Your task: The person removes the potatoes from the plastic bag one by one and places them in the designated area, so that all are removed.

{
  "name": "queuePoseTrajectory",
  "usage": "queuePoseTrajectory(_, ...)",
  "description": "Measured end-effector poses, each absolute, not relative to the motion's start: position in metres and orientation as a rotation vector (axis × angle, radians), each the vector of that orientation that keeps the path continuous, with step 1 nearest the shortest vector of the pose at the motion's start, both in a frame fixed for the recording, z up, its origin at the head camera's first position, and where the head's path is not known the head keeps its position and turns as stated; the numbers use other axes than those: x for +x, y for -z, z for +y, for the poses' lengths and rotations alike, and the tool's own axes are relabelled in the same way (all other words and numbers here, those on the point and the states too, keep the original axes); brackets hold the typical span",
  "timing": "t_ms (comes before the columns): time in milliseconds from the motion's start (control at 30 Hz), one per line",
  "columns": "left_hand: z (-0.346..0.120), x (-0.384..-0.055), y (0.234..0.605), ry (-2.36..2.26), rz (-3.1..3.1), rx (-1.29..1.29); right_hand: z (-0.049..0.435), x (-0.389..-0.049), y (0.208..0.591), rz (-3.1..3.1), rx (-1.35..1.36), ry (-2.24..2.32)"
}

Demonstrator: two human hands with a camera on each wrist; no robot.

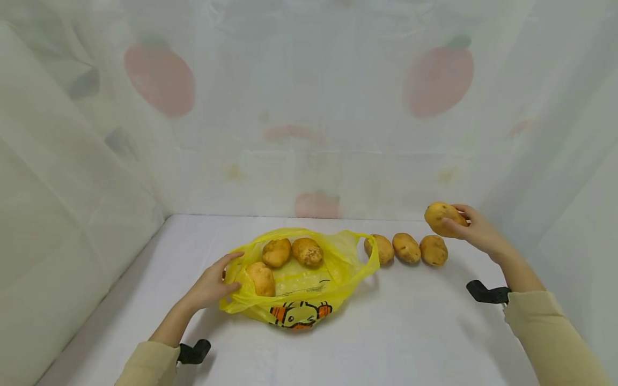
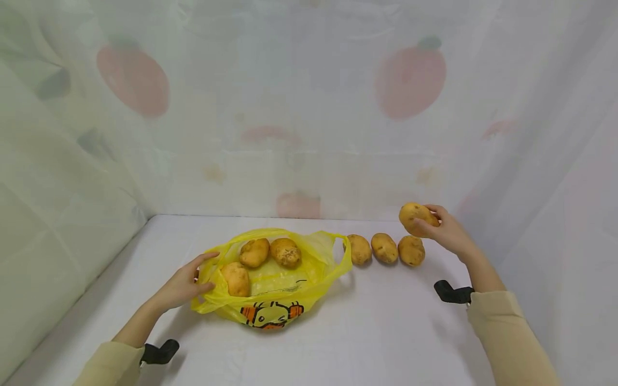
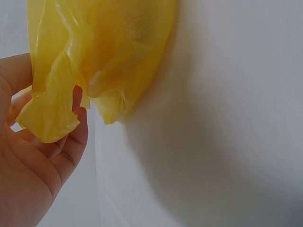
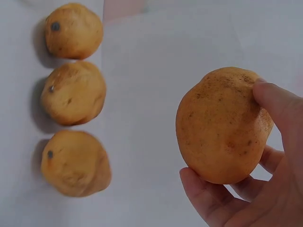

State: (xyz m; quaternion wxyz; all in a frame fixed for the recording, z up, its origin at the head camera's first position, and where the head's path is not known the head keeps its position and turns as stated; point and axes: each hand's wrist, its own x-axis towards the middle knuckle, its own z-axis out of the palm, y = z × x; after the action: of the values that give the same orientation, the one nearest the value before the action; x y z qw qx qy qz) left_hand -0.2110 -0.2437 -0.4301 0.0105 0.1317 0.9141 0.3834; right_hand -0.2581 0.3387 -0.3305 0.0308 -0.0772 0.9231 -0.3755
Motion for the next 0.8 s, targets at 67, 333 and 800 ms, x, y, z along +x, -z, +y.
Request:
queuePoseTrajectory(67, -0.244, -0.211, 0.43, -1.198, 2.841, 0.406, 0.346, -0.258, 0.337, 2.823, -0.209, 1.193)
queuePoseTrajectory(333, -0.244, -0.211, 0.431, -1.177, 2.853, 0.421, 0.369, -0.259, 0.366, 2.776, -0.104, 1.279)
queuePoseTrajectory(800, -0.244, -0.211, 0.431, -1.182, 2.853, 0.414, 0.389, -0.258, 0.398, 2.719, 0.109, 1.388)
